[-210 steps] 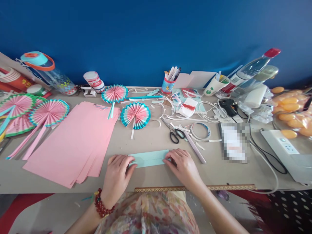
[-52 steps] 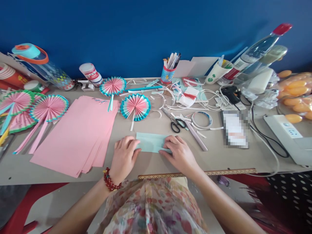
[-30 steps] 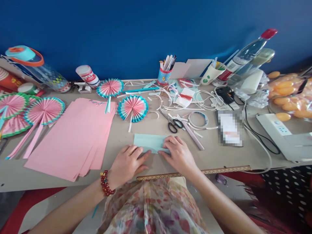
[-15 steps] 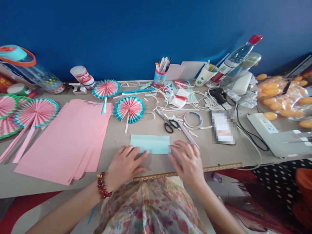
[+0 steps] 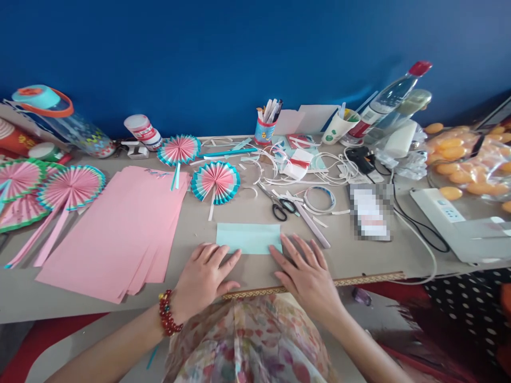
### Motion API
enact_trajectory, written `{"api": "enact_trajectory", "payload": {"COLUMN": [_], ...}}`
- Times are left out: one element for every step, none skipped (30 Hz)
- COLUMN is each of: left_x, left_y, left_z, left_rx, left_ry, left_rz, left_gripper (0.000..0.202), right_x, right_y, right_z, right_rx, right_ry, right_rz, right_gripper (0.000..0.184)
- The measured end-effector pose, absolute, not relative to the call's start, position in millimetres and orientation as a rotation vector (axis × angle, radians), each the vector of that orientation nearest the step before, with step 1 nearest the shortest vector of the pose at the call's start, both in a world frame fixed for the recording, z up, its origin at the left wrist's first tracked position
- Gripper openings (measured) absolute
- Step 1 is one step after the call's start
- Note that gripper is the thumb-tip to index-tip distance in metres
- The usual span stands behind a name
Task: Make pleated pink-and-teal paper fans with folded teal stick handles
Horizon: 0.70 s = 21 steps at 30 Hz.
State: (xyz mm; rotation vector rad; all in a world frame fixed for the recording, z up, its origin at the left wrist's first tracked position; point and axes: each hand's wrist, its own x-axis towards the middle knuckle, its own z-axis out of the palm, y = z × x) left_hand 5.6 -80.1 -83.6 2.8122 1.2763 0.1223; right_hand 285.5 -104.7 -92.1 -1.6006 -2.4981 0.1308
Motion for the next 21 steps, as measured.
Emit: {"api": "enact_trajectory", "payload": {"left_x": [3.0,0.1,-3.0,-6.2,-9.3,-12.2,-14.8,-17.0,-18.7,-20.1,-21.0,-21.7,-22.2,-22.7,-23.4,-24.2,-25.3,-26.6,-28.2,-29.9,-31.5], "left_y": [-82.1,-84.3,-86.8,-89.3,-91.9,-94.3,-96.6,-98.5,-100.1,-101.4,-102.3,-102.9,-103.3,-103.6,-103.8,-103.8,-103.6,-103.0,-101.8,-99.7,-96.6], "left_z": [-84.2,-85.1,-86.1,-87.1,-87.9,-88.7,-89.2,-89.6,-90.0,-90.3,-90.7,-91.2,-91.7,-92.3,-92.9,-93.5,-93.9,-94.2,-94.1,-93.9,-93.3], "left_rx": [2.808,2.801,2.793,2.785,2.777,2.770,2.763,2.756,2.750,2.745,2.740,2.736,2.733,2.731,2.730,2.730,2.733,2.741,2.755,2.776,2.802], "left_ry": [1.284,1.300,1.325,1.354,1.385,1.411,1.435,1.454,1.467,1.476,1.483,1.487,1.488,1.488,1.489,1.489,1.486,1.477,1.458,1.430,1.395], "left_rz": [0.146,0.165,0.176,0.181,0.183,0.184,0.186,0.188,0.193,0.199,0.209,0.222,0.238,0.256,0.274,0.288,0.294,0.291,0.280,0.265,0.250], "left_gripper": [0.055,0.055,0.054,0.054,0.055,0.055,0.056,0.056,0.056,0.056,0.056,0.055,0.055,0.054,0.054,0.054,0.054,0.054,0.054,0.053,0.052], "right_x": [291.3,295.6,298.3,299.6,300.0,299.8,299.4,299.0,298.8,298.8,299.0,299.4,299.9,300.6,301.4,302.3,303.1,303.8,304.0,303.5,302.1], "right_y": [-107.1,-109.0,-110.5,-111.5,-112.0,-112.1,-111.9,-111.6,-111.5,-111.7,-112.3,-113.6,-115.3,-117.4,-119.5,-121.1,-121.6,-120.7,-117.8,-113.0,-106.4], "right_z": [-92.1,-92.3,-92.7,-93.2,-93.9,-94.7,-95.6,-96.5,-97.4,-98.4,-99.4,-100.3,-101.0,-101.5,-101.6,-101.0,-99.7,-97.6,-94.6,-90.9,-86.8], "right_rx": [-1.622,-1.634,-1.639,-1.640,-1.640,-1.640,-1.639,-1.639,-1.637,-1.633,-1.626,-1.617,-1.608,-1.603,-1.601,-1.599,-1.597,-1.597,-1.595,-1.588,-1.582], "right_ry": [-2.500,-2.496,-2.496,-2.498,-2.498,-2.501,-2.506,-2.513,-2.520,-2.528,-2.535,-2.539,-2.539,-2.534,-2.523,-2.510,-2.492,-2.469,-2.439,-2.405,-2.367], "right_rz": [0.117,0.108,0.104,0.103,0.101,0.097,0.091,0.084,0.077,0.069,0.062,0.054,0.047,0.039,0.032,0.027,0.027,0.035,0.051,0.071,0.097], "right_gripper": [0.047,0.047,0.048,0.048,0.048,0.048,0.048,0.049,0.050,0.051,0.052,0.053,0.054,0.056,0.058,0.058,0.058,0.056,0.052,0.048,0.044]}}
